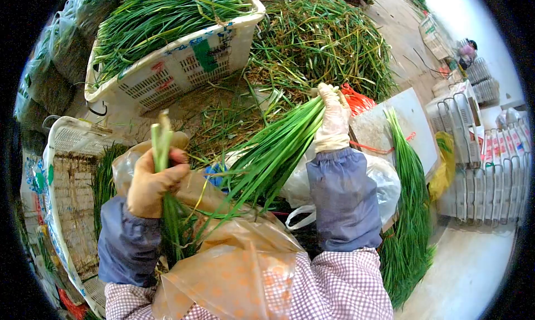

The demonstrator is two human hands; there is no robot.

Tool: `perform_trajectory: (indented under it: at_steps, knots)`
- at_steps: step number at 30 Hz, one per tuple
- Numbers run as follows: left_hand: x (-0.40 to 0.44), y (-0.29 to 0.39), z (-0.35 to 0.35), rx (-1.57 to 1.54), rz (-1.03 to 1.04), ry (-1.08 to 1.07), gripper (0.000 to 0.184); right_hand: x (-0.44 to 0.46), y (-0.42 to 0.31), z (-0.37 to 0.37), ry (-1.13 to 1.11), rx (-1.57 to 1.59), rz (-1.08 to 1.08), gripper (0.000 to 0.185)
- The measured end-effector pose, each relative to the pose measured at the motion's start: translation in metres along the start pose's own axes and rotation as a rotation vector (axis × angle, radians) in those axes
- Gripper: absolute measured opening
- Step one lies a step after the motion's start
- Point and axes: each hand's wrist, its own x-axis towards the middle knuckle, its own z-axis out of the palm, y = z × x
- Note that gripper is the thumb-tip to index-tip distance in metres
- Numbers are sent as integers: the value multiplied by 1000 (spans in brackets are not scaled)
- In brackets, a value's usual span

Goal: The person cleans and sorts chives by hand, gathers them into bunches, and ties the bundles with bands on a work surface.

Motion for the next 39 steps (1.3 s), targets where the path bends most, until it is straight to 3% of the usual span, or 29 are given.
perform_trajectory:
  at_steps: [5, 8, 11, 14, 16, 18, 22, 24, 26, 28, 30, 33, 39]
  knots:
    - [-5, -1, -34, -109, -5, 160, 23, 53, 15, -42, 190, 167, -62, 15]
    - [-1, -5, -43, -260, -16, 116, 23, 81, 13, -81, 44, 134, -181, 18]
    - [8, -8, -32, -371, -87, 1, 23, 62, -5, -45, 11, -36, -482, 12]
    - [9, -9, -36, -429, -70, -113, 23, 61, -14, -27, 67, -451, -584, 13]
    - [6, -10, -46, -415, -47, -61, 23, 76, -1, -36, 71, -491, -640, 12]
    - [4, -11, -55, -407, -28, -4, 23, 83, 15, -33, 180, -743, -889, 10]
    - [-5, 0, -48, -468, 2, 15, 25, 44, 32, 10, -143, -377, -466, 13]
    - [-6, 8, -34, -582, -61, -95, 28, 0, 16, 46, -340, -392, -174, 9]
    - [3, -7, -36, -596, -95, -155, 33, -31, 14, 67, -653, -392, -28, 7]
    - [10, -19, -34, -562, -121, -235, 35, -62, 15, 88, -806, -434, 171, 13]
    - [7, -17, -27, -465, -136, -148, 36, -85, 19, 105, -935, -402, 289, 16]
    - [5, -18, -19, -407, -25, -110, 36, -103, 37, 117, -946, -291, 411, 18]
    - [4, -21, -38, -484, -79, -55, 31, -96, 35, 108, -790, -216, 367, 17]
